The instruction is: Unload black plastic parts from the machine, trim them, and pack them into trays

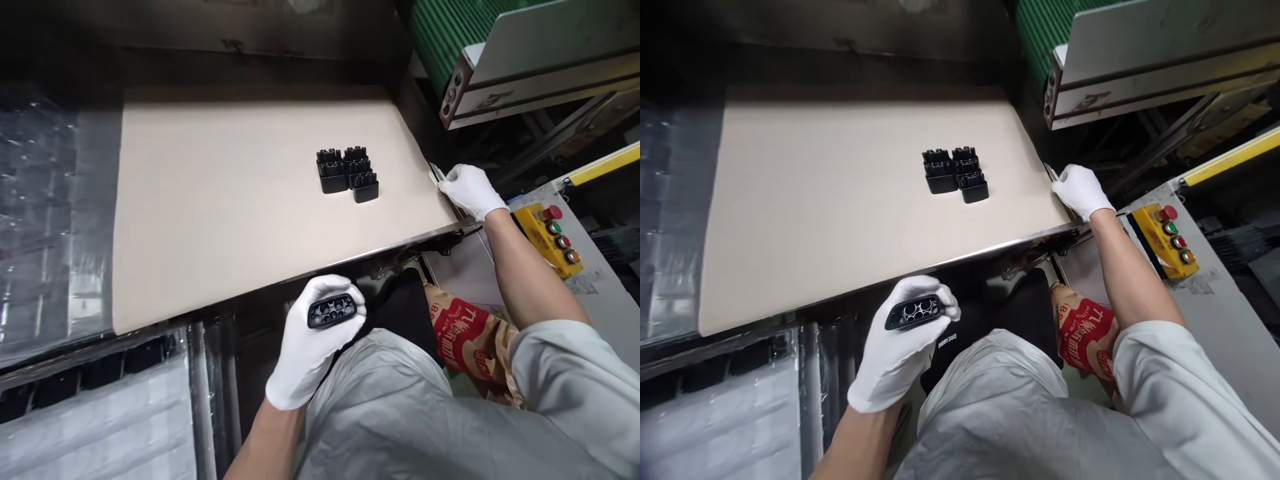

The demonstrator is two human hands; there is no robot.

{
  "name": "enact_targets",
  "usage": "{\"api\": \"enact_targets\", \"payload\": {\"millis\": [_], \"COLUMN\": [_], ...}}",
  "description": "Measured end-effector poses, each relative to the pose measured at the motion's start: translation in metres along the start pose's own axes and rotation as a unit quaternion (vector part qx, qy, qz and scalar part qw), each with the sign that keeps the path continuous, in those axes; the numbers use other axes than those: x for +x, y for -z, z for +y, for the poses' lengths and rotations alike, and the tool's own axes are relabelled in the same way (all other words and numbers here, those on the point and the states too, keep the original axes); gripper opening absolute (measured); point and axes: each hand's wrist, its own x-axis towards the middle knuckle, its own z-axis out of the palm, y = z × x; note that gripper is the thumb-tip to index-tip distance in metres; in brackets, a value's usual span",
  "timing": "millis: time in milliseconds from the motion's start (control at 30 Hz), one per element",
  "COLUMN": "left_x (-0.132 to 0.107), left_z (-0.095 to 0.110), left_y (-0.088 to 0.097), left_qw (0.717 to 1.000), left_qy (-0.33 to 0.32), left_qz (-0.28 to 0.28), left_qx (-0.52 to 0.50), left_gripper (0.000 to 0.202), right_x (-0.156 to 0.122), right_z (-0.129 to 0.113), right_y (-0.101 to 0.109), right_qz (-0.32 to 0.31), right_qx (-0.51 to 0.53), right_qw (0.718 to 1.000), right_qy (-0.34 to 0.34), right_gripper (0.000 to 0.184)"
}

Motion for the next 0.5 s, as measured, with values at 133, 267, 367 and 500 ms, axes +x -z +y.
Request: {"api": "enact_targets", "payload": {"millis": [133, 267, 367, 500], "left_x": [-0.005, -0.01, -0.012, -0.014], "left_z": [-0.005, -0.01, -0.013, -0.015], "left_y": [0.003, 0.003, 0.002, 0.0], "left_qw": [0.996, 0.996, 0.993, 0.971], "left_qy": [0.016, 0.057, 0.097, 0.09], "left_qz": [0.021, -0.016, -0.054, -0.081], "left_qx": [0.082, 0.061, 0.041, 0.205], "left_gripper": [0.055, 0.058, 0.065, 0.052], "right_x": [-0.073, -0.187, -0.24, -0.258], "right_z": [-0.016, -0.05, -0.072, -0.085], "right_y": [0.005, 0.006, 0.007, 0.015], "right_qz": [0.048, -0.076, -0.186, -0.23], "right_qx": [0.128, 0.353, 0.296, 0.119], "right_qw": [0.99, 0.931, 0.925, 0.934], "right_qy": [0.029, 0.056, 0.146, 0.248], "right_gripper": [0.01, 0.008, 0.022, 0.045]}}
